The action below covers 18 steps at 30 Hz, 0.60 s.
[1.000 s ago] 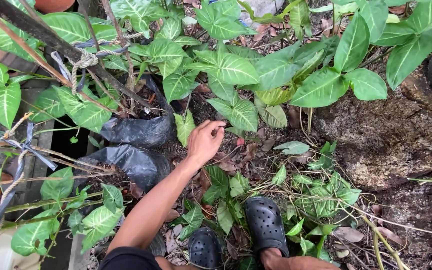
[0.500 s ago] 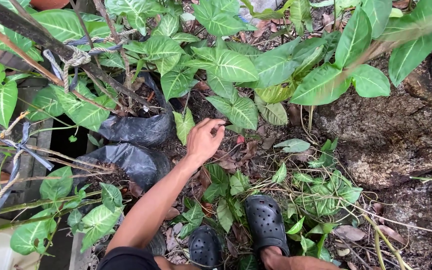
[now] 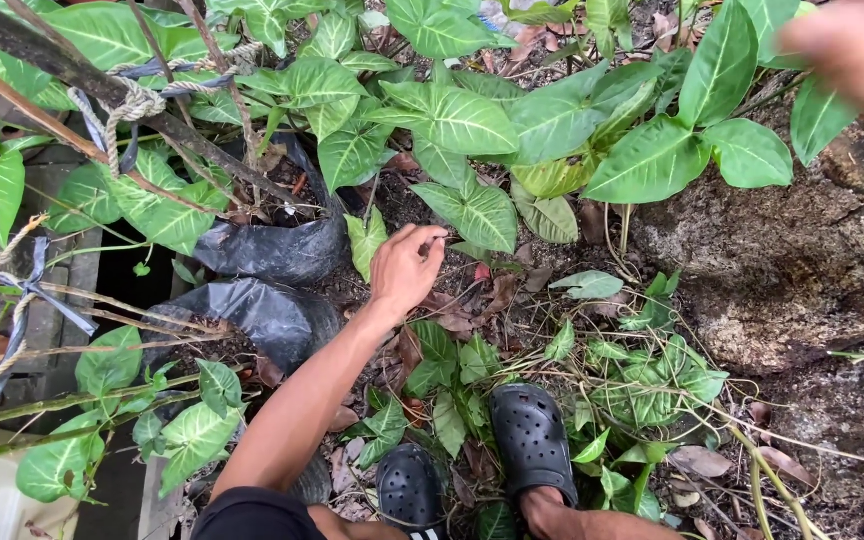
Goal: Removing weeds and dead leaves from around potted plants by hand.
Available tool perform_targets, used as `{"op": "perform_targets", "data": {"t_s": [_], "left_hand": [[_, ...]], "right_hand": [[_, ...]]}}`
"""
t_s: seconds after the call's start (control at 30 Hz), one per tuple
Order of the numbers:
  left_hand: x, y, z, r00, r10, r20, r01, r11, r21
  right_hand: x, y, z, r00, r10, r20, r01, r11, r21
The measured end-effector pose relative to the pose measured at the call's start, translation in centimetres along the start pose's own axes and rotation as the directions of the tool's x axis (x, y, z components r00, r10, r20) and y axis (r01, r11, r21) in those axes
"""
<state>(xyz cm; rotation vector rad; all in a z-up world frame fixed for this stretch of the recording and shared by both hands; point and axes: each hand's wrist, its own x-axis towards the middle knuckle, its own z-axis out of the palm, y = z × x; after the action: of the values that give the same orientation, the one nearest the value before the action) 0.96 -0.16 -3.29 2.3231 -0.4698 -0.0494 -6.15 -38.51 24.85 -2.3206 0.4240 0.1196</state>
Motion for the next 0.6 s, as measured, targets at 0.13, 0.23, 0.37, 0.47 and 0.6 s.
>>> {"op": "perform_targets", "data": {"t_s": [0.13, 0.23, 0.37, 0.47, 0.6], "left_hand": [[0.7, -0.4, 0.4, 0.996, -0.078, 0.052, 0.076, 0.996, 0.037], [1.3, -0.8, 0.4, 0.996, -0.08, 0.047, 0.08, 0.997, 0.013], [1.4, 0.1, -0.5, 0.998, 0.001, -0.062, -0.001, 1.0, 0.006], [1.6, 0.4, -0.8, 0.998, -0.013, -0.064, 0.013, 1.0, 0.004], [2.1, 0.9, -1.2, 0.996, -0.03, -0.084, 0.029, 0.999, -0.019]], "right_hand": [[-4.3, -6.6, 6.5, 0.698, -0.713, -0.064, 0.561, 0.601, -0.569], [-1.8, -5.9, 11.4, 0.807, -0.585, 0.082, 0.552, 0.698, -0.455], [2.1, -2.7, 17.3, 0.788, -0.607, 0.108, 0.602, 0.721, -0.343], [3.6, -2.5, 19.9, 0.788, -0.603, 0.124, 0.609, 0.733, -0.302], [4.9, -3.1, 21.8, 0.846, -0.49, 0.208, 0.533, 0.78, -0.327]]}}
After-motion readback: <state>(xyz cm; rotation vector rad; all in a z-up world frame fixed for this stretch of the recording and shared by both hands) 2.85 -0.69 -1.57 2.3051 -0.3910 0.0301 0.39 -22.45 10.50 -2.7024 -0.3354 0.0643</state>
